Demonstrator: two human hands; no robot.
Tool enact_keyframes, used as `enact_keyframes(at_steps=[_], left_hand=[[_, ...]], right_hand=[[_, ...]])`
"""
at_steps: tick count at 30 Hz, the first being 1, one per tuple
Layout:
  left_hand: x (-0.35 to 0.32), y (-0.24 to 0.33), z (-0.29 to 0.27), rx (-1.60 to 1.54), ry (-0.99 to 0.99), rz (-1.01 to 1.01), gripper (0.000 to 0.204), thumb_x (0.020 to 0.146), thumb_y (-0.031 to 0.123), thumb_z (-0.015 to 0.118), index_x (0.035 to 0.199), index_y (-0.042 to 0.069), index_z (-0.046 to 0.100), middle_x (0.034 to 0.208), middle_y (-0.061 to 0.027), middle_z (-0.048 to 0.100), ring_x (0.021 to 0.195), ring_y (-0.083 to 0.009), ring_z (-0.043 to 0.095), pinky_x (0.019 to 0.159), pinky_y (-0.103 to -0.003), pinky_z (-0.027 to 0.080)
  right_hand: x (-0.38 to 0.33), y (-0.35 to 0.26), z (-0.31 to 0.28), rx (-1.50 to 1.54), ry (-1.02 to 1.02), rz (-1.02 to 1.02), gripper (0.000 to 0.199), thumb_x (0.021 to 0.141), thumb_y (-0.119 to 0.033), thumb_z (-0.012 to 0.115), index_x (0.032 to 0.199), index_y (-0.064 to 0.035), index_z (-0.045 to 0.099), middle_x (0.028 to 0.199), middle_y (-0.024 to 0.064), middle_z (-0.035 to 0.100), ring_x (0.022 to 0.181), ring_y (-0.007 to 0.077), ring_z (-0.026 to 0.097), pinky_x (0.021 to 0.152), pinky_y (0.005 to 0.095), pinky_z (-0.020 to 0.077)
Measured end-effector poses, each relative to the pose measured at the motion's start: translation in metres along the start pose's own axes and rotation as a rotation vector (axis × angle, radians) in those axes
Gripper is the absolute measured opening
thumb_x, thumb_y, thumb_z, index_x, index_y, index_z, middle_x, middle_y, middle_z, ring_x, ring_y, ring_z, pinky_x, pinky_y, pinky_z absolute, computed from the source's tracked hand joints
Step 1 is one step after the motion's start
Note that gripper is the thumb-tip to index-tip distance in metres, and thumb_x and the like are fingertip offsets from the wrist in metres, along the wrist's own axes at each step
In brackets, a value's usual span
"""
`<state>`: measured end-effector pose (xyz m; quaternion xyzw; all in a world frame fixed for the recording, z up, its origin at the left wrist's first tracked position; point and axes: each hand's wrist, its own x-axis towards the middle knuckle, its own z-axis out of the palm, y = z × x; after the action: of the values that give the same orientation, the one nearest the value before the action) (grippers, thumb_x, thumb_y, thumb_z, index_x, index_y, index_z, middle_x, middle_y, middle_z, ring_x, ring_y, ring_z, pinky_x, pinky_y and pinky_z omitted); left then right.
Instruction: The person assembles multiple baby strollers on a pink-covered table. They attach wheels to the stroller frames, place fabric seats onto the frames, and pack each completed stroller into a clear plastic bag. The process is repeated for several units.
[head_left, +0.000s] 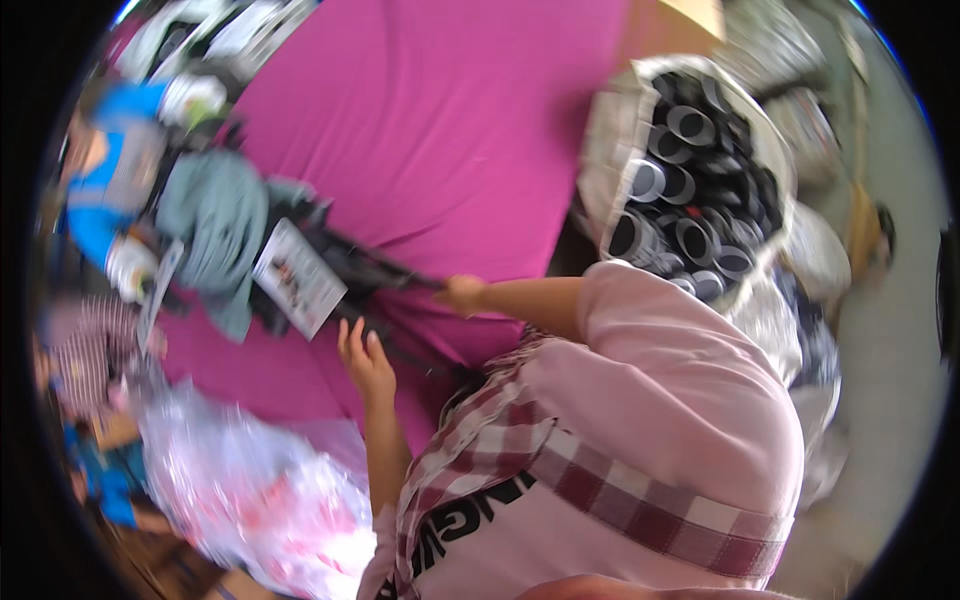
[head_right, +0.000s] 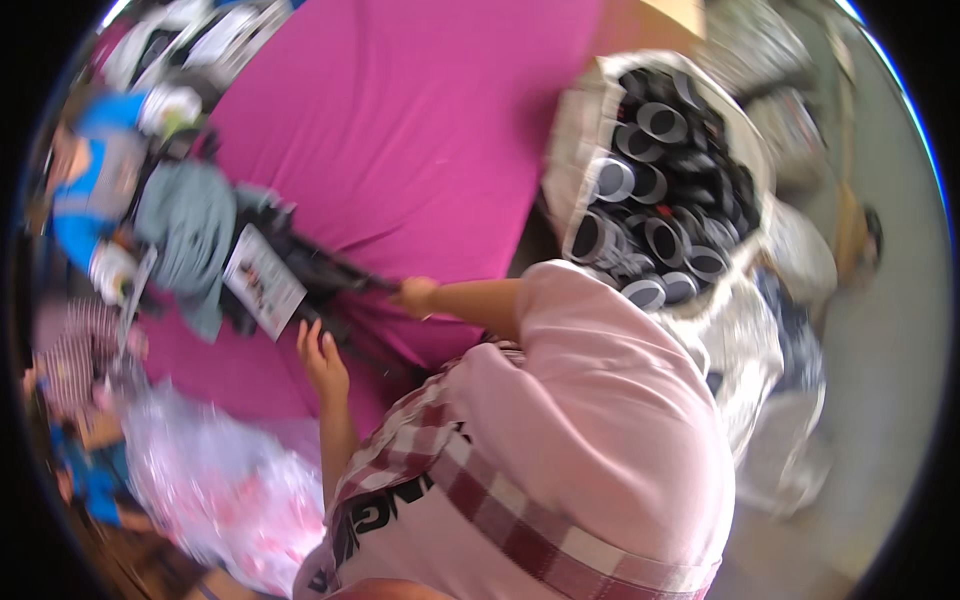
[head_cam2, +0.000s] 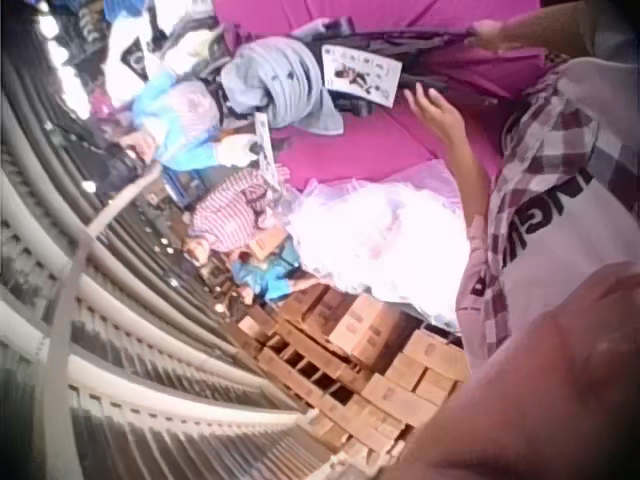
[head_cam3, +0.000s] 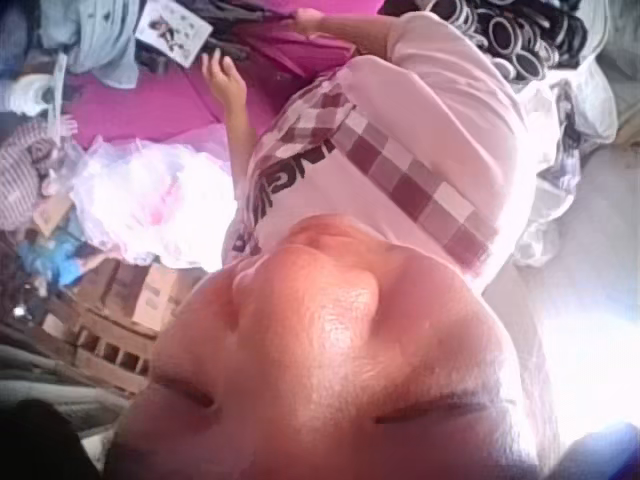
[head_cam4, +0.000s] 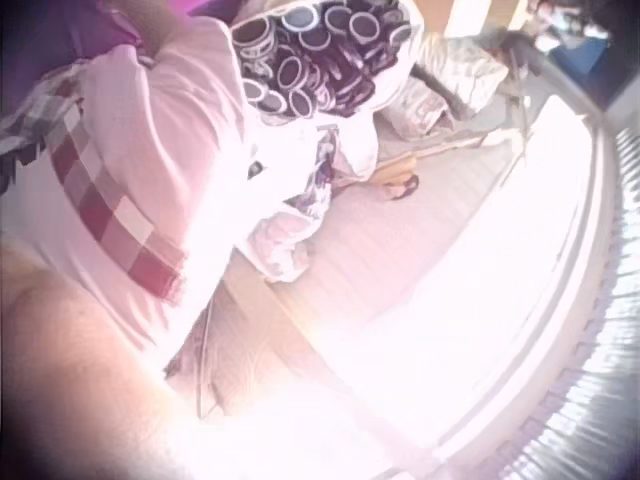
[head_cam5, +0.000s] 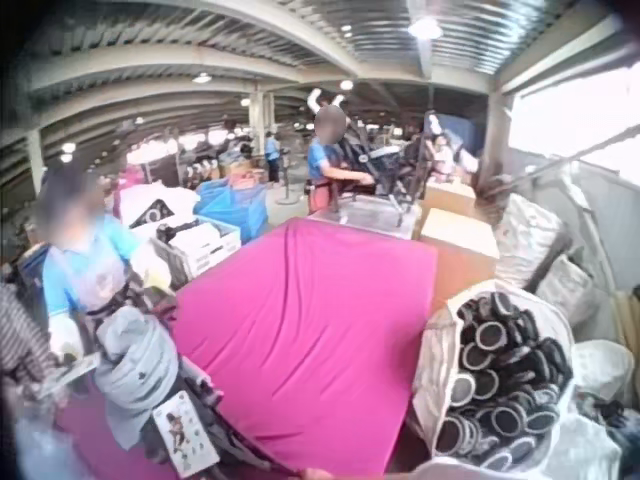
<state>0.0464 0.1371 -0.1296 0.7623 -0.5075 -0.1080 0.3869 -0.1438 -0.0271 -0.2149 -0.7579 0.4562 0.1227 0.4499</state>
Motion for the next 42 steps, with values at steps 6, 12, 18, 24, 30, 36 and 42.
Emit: enact_keyframes(at_steps=[6,12,18,24,30,36,42], left_hand=[[-0.036,0.044,0.050,-0.058,-0.227,0.185,0.034,0.098,0.017,0.057,0.128,0.002,0.061,0.140,-0.0249,0.050,0.130,-0.0414,0.048,0.109,-0.048,0.038],[-0.071,0.061,0.064,0.146,-0.344,0.335,0.035,0.094,0.017,0.063,0.126,0.005,0.062,0.142,-0.0228,0.049,0.131,-0.0423,0.046,0.109,-0.051,0.037],[-0.046,0.105,0.092,0.126,-0.340,0.236,0.035,0.093,0.017,0.063,0.126,0.006,0.063,0.140,-0.0225,0.050,0.129,-0.0422,0.047,0.109,-0.051,0.037],[-0.022,0.158,0.168,0.143,-0.446,0.081,0.035,0.094,0.017,0.061,0.127,0.005,0.062,0.142,-0.0218,0.049,0.131,-0.0408,0.045,0.111,-0.048,0.036],[-0.016,0.198,0.215,0.118,-0.465,0.045,0.035,0.094,0.015,0.063,0.127,0.004,0.061,0.143,-0.0213,0.048,0.133,-0.0400,0.044,0.113,-0.047,0.035],[-0.019,0.200,0.206,0.167,-0.429,-0.030,0.034,0.094,0.015,0.061,0.127,0.005,0.062,0.141,-0.0209,0.048,0.132,-0.0391,0.046,0.112,-0.046,0.037],[-0.059,0.189,0.160,0.240,-0.206,-0.114,0.033,0.093,0.015,0.063,0.125,0.006,0.062,0.140,-0.0203,0.049,0.130,-0.0392,0.048,0.110,-0.045,0.039]], right_hand=[[-0.088,0.006,0.062,0.210,-0.090,-0.034,0.042,0.094,-0.044,0.056,0.102,-0.0057,0.071,0.084,0.0169,0.073,0.084,0.0315,0.072,0.078,0.0443,0.0560],[-0.190,0.110,-0.085,-0.248,0.670,0.007,0.031,0.087,-0.023,0.058,0.113,-0.0123,0.070,0.115,0.0144,0.068,0.103,0.0333,0.066,0.087,0.0449,0.0552],[-0.298,0.326,-0.222,-0.218,1.251,0.591,0.034,0.085,-0.021,0.061,0.116,-0.0129,0.069,0.127,0.0125,0.061,0.118,0.0342,0.056,0.098,0.0480,0.0482],[-0.311,0.429,-0.265,-0.287,0.816,0.735,0.035,0.088,-0.015,0.057,0.123,-0.0134,0.058,0.117,0.0148,0.065,0.118,0.0336,0.059,0.102,0.0502,0.0435],[-0.290,0.390,-0.338,-0.248,0.787,0.347,0.046,0.070,-0.015,0.072,0.113,-0.0062,0.059,0.105,0.0181,0.066,0.102,0.0375,0.065,0.091,0.0436,0.0525],[-0.202,0.511,-0.439,-0.351,1.149,0.482,0.053,0.071,-0.019,0.077,0.120,-0.0067,0.061,0.112,0.0182,0.066,0.105,0.0375,0.063,0.092,0.0460,0.0522],[-0.166,0.452,-0.438,-0.135,1.215,0.727,0.067,0.075,-0.035,0.078,0.136,-0.0210,0.055,0.143,0.0118,0.044,0.129,0.0393,0.044,0.102,0.0569,0.0450]])
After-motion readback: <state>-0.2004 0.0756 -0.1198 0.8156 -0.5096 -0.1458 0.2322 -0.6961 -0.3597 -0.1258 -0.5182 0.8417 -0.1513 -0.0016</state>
